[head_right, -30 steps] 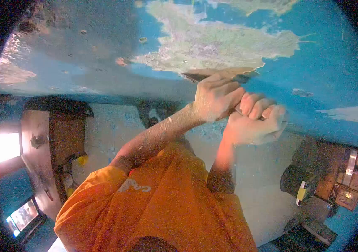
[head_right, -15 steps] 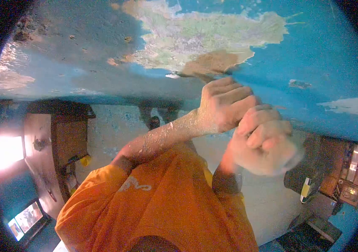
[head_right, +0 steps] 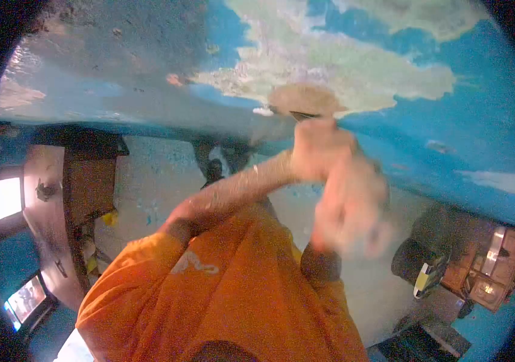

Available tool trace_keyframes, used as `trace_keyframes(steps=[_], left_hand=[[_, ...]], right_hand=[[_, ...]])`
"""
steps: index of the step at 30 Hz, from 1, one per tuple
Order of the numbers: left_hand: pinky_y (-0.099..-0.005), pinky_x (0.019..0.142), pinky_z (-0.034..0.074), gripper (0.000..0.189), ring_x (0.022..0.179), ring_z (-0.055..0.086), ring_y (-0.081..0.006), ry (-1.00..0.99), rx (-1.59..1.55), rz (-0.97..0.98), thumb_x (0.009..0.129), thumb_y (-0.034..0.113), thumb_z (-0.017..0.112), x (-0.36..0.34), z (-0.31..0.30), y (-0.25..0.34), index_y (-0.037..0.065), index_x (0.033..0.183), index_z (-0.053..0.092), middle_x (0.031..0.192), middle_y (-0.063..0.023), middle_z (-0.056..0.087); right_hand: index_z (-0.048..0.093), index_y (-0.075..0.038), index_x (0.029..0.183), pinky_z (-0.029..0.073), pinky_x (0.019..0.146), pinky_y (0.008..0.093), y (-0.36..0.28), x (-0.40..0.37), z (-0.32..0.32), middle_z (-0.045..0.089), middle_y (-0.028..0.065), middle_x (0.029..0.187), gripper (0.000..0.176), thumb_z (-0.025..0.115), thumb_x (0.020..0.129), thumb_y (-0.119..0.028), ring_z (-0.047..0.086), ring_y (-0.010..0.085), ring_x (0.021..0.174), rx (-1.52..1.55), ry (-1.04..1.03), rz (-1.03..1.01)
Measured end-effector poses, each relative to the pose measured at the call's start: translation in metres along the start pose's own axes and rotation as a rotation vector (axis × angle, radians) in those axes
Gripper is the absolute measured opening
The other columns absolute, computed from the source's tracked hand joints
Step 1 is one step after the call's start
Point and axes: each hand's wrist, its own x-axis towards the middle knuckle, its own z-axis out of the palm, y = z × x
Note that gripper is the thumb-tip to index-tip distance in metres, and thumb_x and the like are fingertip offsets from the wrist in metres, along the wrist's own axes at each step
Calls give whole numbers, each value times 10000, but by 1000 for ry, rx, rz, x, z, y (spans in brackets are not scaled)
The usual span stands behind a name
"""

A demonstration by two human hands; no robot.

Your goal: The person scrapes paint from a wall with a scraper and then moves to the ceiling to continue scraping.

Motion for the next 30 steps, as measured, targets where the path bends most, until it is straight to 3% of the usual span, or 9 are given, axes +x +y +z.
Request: trace_keyframes(steps=[2, 7, 10, 14, 15, 17, 18, 25, 30], left_hand=[[-286, 438, 336, 170, 484, 452, -142, -48, 30, 251, 503, 220, 566, 36, -15, 19, 159, 624, 463, 551, 32, 418], [-285, 413, 290, 198, 431, 384, -162, 93, -80, -91, 384, 206, 455, -19, 21, -10, 121, 554, 401, 543, -17, 405], [-271, 415, 284, 143, 444, 401, -154, 33, -15, 280, 400, 145, 394, 26, -5, 10, 119, 541, 394, 557, 0, 427], [-269, 410, 265, 121, 448, 406, -138, 28, 54, 113, 418, 144, 407, 8, 7, -1, 136, 534, 371, 577, 13, 446], [-269, 410, 265, 121, 448, 406, -138, 24, 48, 96, 418, 144, 407, 2, 14, 5, 136, 534, 371, 577, 13, 446], [-268, 415, 267, 151, 439, 389, -127, 160, -182, 148, 440, 175, 461, 15, 19, 6, 140, 532, 346, 558, 20, 403], [-266, 412, 267, 165, 441, 394, -128, 88, -130, 276, 460, 192, 484, 34, 8, 16, 141, 531, 345, 548, 23, 387], [-263, 400, 265, 150, 442, 391, -117, 122, -122, 214, 425, 197, 448, 43, 26, 26, 151, 537, 359, 549, 30, 386], [-271, 408, 287, 170, 437, 383, -140, 146, 57, 266, 505, 230, 561, 51, 29, 30, 160, 570, 421, 555, 32, 408]], right_hand=[[438, -98, 659, 349, 449, 346, -10, 10, -4, 434, 61, 565, 118, 453, 610, 8, 437, 219, 530, -287, -323, 132], [421, -110, 656, 363, 464, 348, 38, -18, 23, 452, 69, 581, 130, 476, 606, -3, 448, 217, 537, 118, 380, 29], [414, -114, 655, 368, 470, 349, 9, -19, 2, 460, 72, 587, 138, 485, 604, -7, 452, 216, 540, -266, -188, 180], [388, -102, 577, 297, 389, 280, 40, -34, 25, 459, 37, 522, 163, 490, 701, -71, 398, 160, 435, 87, 571, -65], [388, -102, 577, 297, 389, 280, 29, -36, 13, 459, 37, 522, 163, 490, 701, -71, 398, 160, 435, 80, 567, -49], [405, -106, 624, 302, 402, 289, 10, -22, -13, 450, 28, 551, 168, 442, 784, -140, 406, 163, 466, -316, -111, -109], [420, -98, 688, 321, 420, 311, 5, -12, 10, 439, 39, 584, 159, 385, 816, -186, 425, 176, 494, 284, 312, -300], [386, -85, 647, 340, 559, 340, -9, -10, -10, 425, 52, 575, 182, 336, 796, -177, 360, 169, 486, 33, 234, -254], [375, -90, 658, 353, 539, 368, -1, -5, -22, 406, 53, 539, 155, 385, 789, -171, 362, 167, 475, 403, 388, -183]])
